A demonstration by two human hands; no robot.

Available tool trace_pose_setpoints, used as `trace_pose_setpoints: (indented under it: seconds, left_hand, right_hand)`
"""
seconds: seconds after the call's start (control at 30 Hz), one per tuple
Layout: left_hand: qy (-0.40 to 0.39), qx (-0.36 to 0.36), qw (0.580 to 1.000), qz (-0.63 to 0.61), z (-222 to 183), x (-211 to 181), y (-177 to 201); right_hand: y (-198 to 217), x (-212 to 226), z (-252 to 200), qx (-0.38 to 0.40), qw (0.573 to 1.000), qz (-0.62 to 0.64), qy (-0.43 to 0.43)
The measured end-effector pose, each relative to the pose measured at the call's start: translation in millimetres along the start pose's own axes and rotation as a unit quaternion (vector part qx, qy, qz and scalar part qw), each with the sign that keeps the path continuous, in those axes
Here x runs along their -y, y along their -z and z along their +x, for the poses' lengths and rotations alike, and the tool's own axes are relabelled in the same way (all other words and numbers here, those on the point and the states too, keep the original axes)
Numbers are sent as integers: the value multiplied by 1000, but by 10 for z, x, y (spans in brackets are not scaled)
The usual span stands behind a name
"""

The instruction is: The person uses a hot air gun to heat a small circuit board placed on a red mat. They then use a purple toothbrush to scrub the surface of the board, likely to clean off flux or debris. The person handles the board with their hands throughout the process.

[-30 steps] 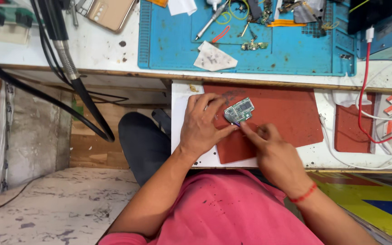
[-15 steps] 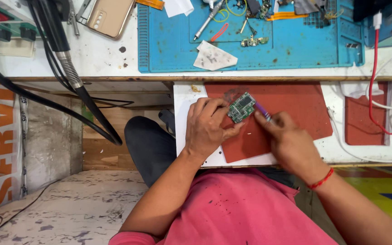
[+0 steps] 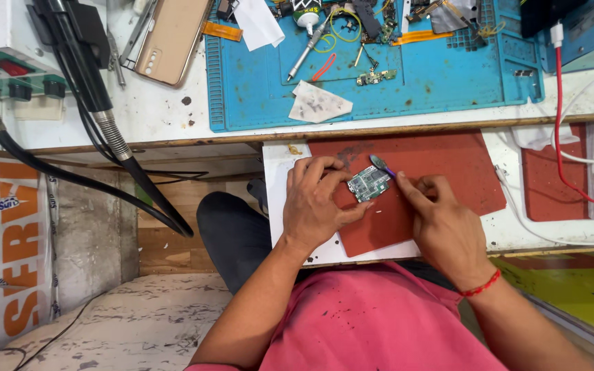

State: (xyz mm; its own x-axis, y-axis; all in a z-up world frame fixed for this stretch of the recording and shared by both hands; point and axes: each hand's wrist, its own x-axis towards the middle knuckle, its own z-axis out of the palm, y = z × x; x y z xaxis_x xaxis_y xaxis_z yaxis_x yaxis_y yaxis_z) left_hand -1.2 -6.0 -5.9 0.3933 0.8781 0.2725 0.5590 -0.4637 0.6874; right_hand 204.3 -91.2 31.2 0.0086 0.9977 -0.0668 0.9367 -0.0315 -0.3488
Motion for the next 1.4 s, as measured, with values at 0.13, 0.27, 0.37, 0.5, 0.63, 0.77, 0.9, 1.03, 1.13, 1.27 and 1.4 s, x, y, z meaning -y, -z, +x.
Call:
trace_pose_setpoints:
  seconds: [0.13,0.27,0.37,0.5,0.63,0.77,0.9,1.03,1.13,1.27,1.4]
  left_hand:
    - [1,-1,1000,8,21,-6,3]
    - [9,3,1000,15,-5,-3,-15]
    - [8,2,1000,13,-19,-10,-7]
    - [13,10,1000,4,6,3,12]
    - [19,4,1000,-10,27,-6,6]
    - [30,5,999,-22,44,-20,25]
    - [18,10,1000,-2,-70,-7,3]
    - [-4,-4,1000,8,-6,34,18]
    - [-7,-12,1000,8,-15,17,-16]
    - [-4,-9,1000,-6,-8,23,-2]
    - [9,-4,1000,-5,-19,29,8]
  right_hand:
    - [39,-58,77,27,1000,-3,-12]
    - [42,-61,16,22,998,42,44]
    - [20,-26,-128,65,997,29,16]
    - [41,-42,-163,57,998,34,10]
    - [-109,94,56,62,998,5,18]
    - [57,56,-6,89,994,39,51]
    - [42,-44,-60,21,998,43,40]
    - [28,-32,8,36,998,36,38]
    - [66,-54,-3,32,996,50,61]
    - [59,-62,31,24,998,38,48]
    - [30,-39,39,33,996,48,69]
